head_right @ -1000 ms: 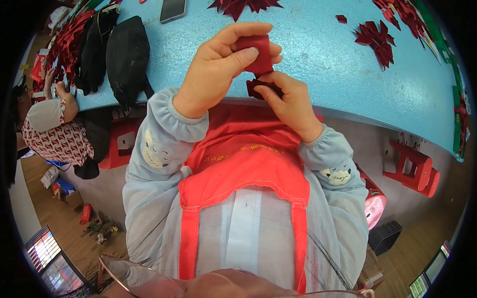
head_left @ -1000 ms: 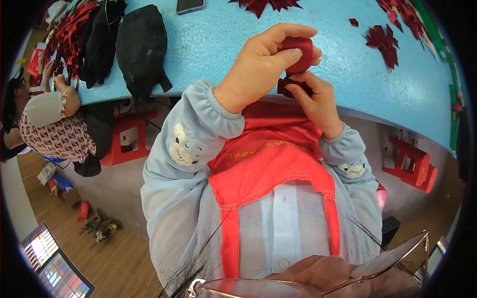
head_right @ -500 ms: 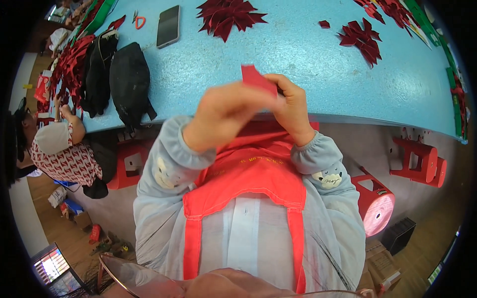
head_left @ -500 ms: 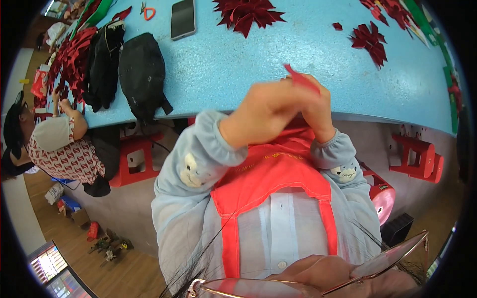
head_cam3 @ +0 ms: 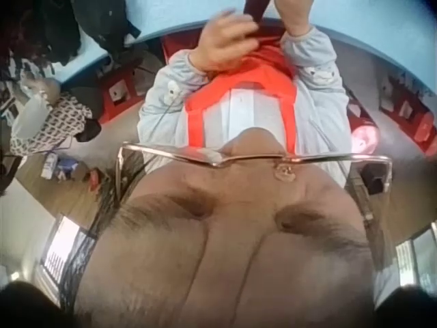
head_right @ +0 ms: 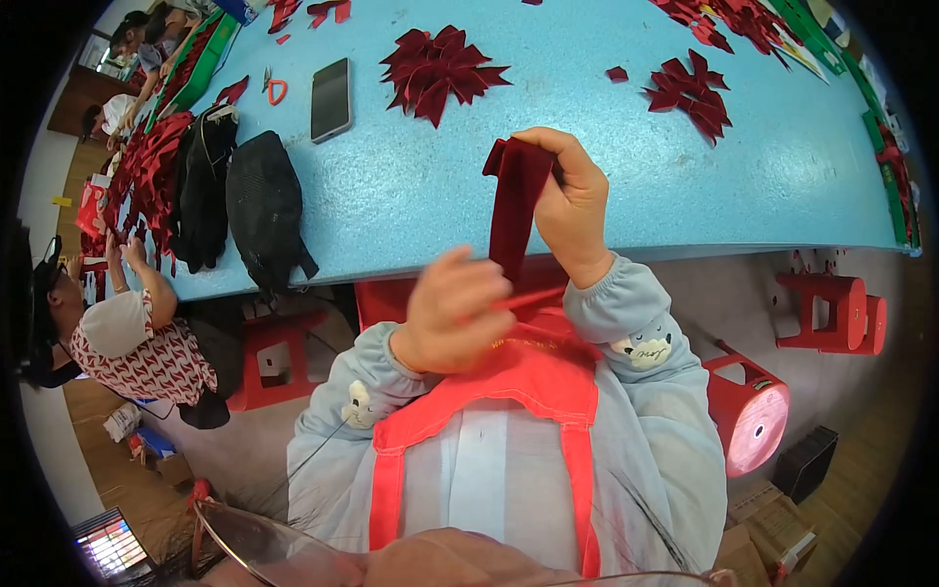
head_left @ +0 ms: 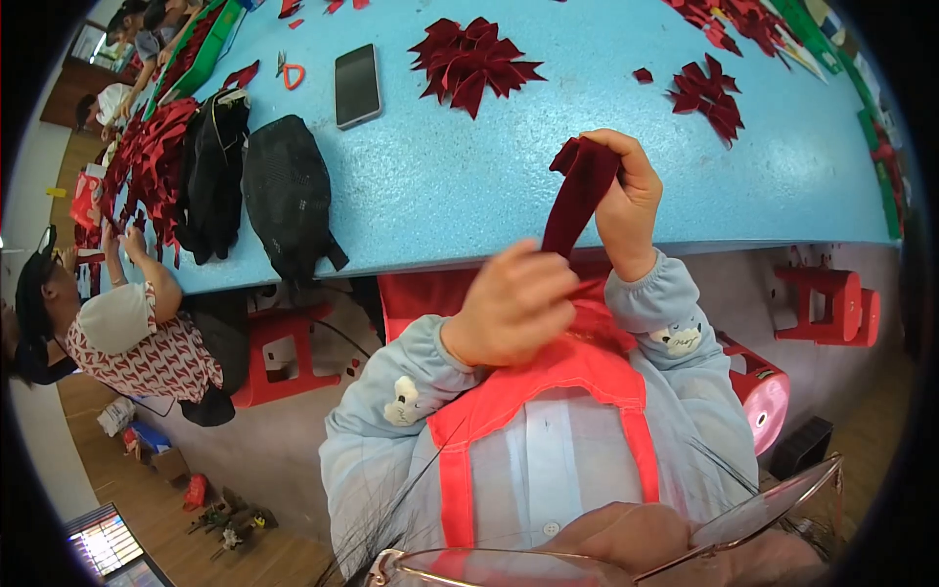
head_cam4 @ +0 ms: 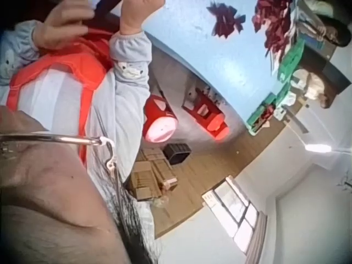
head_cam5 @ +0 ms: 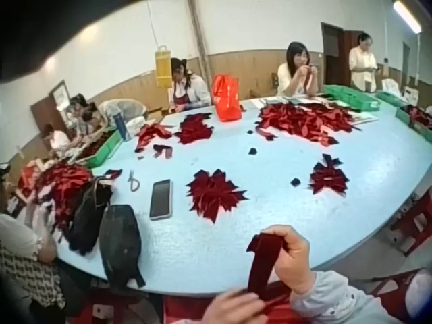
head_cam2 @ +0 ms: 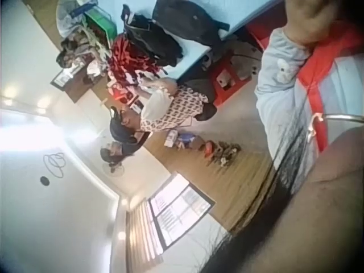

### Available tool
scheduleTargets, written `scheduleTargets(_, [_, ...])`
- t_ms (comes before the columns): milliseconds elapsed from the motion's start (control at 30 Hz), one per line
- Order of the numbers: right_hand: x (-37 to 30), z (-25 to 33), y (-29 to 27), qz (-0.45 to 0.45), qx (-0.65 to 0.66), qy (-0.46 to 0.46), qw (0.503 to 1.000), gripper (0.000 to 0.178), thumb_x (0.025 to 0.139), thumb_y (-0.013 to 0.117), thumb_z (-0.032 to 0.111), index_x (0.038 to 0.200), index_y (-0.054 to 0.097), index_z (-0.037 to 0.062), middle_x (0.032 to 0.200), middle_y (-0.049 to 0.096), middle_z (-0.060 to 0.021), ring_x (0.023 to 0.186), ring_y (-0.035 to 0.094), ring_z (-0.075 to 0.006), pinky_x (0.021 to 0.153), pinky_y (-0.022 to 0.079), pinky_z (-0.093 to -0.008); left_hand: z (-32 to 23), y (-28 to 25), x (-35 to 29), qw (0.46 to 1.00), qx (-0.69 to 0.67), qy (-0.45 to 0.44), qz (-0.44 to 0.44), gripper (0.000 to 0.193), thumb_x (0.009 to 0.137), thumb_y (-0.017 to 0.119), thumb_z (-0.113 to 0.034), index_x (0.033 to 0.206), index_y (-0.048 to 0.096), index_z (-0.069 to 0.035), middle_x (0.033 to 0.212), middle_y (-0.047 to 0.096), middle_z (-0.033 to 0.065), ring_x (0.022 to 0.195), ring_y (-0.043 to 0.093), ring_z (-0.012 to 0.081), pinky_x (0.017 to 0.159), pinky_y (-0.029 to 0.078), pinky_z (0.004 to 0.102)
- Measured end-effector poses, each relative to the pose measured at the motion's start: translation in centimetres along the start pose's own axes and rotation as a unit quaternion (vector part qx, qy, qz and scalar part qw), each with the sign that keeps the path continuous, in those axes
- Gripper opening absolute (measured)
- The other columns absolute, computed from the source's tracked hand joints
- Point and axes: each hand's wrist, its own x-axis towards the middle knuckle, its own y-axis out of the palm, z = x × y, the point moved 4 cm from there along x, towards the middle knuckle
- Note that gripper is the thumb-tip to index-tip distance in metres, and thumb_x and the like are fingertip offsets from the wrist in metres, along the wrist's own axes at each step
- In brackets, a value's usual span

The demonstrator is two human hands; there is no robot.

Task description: Assembling decorative red bows from fabric ribbon strips.

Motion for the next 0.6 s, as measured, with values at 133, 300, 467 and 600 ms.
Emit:
scheduleTargets(133, [0.1, 1.3, 1.1, 0.016, -0.03, -0.07, 0.997, 0.021, 0.087, 0.05, -0.006, 0.104, 0.058, 0.0017, 0.092, 0.063, -0.005, 0.083, 0.059, -0.0108, 0.071, 0.049, -0.0229, 4.1, -1.4, 0.1, 0.931, 0.022, -0.303, -0.201, 0.028, 0.072, 0.066, -0.002, 0.098, 0.055, -0.004, 0.105, 0.055, 0.0168, 0.095, 0.055, 0.0291, 0.086, 0.045, 0.0412])
scheduleTargets(300, [0.3, 1.9, 2.0, 0.014, -0.07, -0.107, 0.992, 0.022, 0.085, 0.051, -0.008, 0.103, 0.059, 0.0021, 0.091, 0.064, -0.0053, 0.08, 0.06, -0.0102, 0.07, 0.049, -0.0226, 6.1, 0.1, -0.2, 0.776, -0.314, -0.478, -0.268, 0.04, 0.077, 0.064, 0.002, 0.113, 0.048, -0.003, 0.098, 0.058, 0.015, 0.085, 0.058, 0.0207, 0.077, 0.048, 0.0317])
scheduleTargets(467, [0.5, 1.6, 1.8, 0.015, -0.114, -0.094, 0.989, 0.024, 0.084, 0.051, -0.008, 0.105, 0.058, 0.0024, 0.096, 0.061, -0.0038, 0.083, 0.058, -0.0102, 0.073, 0.048, -0.0229, 5.1, -0.1, 0.0, 0.743, -0.45, -0.415, -0.271, 0.041, 0.082, 0.061, 0.003, 0.121, 0.049, -0.004, 0.097, 0.062, 0.009, 0.082, 0.059, 0.0126, 0.074, 0.049, 0.0245])
scheduleTargets(600, [0.1, 0.8, 1.6, -0.002, -0.121, -0.076, 0.99, 0.025, 0.085, 0.051, -0.008, 0.106, 0.059, 0.0032, 0.094, 0.061, -0.0026, 0.082, 0.056, -0.0087, 0.072, 0.048, -0.0218, 4.3, -1.5, 0.9, 0.834, -0.327, -0.416, -0.155, 0.039, 0.082, 0.058, 0.005, 0.119, 0.054, -0.005, 0.104, 0.063, 0.0072, 0.089, 0.06, 0.0128, 0.078, 0.048, 0.0251])
